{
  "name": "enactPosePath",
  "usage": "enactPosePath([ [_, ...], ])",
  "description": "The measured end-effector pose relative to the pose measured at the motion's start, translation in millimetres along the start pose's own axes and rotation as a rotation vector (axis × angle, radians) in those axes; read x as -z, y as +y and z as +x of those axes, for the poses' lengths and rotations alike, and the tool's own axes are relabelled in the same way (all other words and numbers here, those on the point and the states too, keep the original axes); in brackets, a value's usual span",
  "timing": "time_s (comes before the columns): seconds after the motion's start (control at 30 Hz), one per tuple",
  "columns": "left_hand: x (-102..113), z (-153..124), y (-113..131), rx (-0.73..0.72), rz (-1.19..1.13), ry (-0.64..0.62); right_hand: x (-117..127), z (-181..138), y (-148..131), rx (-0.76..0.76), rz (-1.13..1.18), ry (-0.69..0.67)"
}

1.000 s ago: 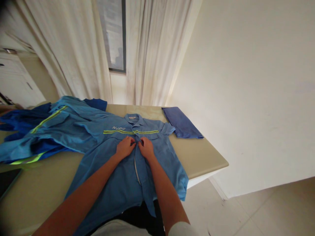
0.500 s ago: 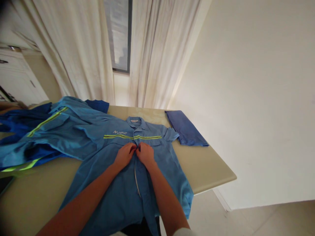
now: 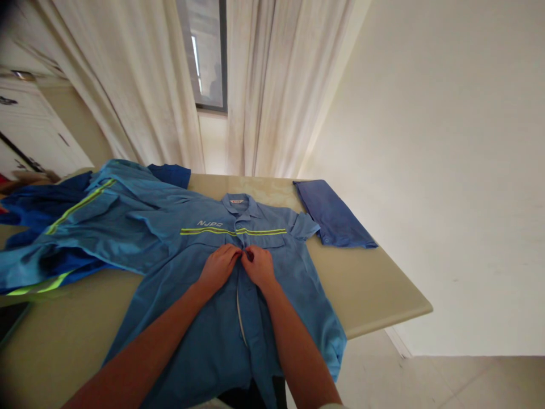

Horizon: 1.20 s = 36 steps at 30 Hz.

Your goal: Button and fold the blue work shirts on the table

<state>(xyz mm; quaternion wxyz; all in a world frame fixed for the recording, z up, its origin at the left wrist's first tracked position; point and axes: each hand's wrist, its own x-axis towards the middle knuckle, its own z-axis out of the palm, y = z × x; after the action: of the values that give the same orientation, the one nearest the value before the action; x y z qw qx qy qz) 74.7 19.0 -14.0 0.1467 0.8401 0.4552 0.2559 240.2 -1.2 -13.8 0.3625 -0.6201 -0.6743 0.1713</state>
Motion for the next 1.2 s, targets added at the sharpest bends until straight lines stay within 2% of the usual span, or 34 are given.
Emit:
enactPosePath([
  [0.13,1.4,-2.3,0.9,0.019,0.070,0.025,2.0,-1.8,-3.9,0.042,0.069,-0.005],
  [0.27,0.5,-3.2,-0.4,0.048,0.035,0.020,-0.4,0.7,-0.8,-0.038,0.214,-0.024],
  [0.4,-0.5,-1.9,-4.4,0.083,-0.139,0.066,-0.9,2.5,1.2,-0.050,0.241,-0.071],
  [0.53,1.2,0.1,-4.1,0.143,-0.349,0.076,1.7,1.6,-2.5,0.056,0.053,-0.034],
  [0.63,1.4,1.7,-3.2,0.221,-0.501,0.090,2.7,1.1,-5.8,0.077,-0.035,-0.024],
  [0.77,-3.0,5.8,-12.8,0.278,-0.552,0.109,5.1,1.0,-9.6,0.084,-0.028,-0.036],
  [0.93,-7.4,8.6,-24.8,0.299,-0.735,0.073,5.1,0.4,-11.0,0.063,0.077,0.022],
  [1.03,-6.2,6.3,-21.0,0.225,-0.647,0.069,-0.5,2.4,-7.2,-0.075,0.237,0.041],
  [1.13,-4.0,4.1,-14.4,0.061,-0.380,0.028,-6.3,5.7,-2.0,-0.210,0.379,0.035],
  [1.2,-2.5,3.3,-10.2,0.003,-0.222,0.009,-8.1,7.5,0.7,-0.243,0.423,0.019],
])
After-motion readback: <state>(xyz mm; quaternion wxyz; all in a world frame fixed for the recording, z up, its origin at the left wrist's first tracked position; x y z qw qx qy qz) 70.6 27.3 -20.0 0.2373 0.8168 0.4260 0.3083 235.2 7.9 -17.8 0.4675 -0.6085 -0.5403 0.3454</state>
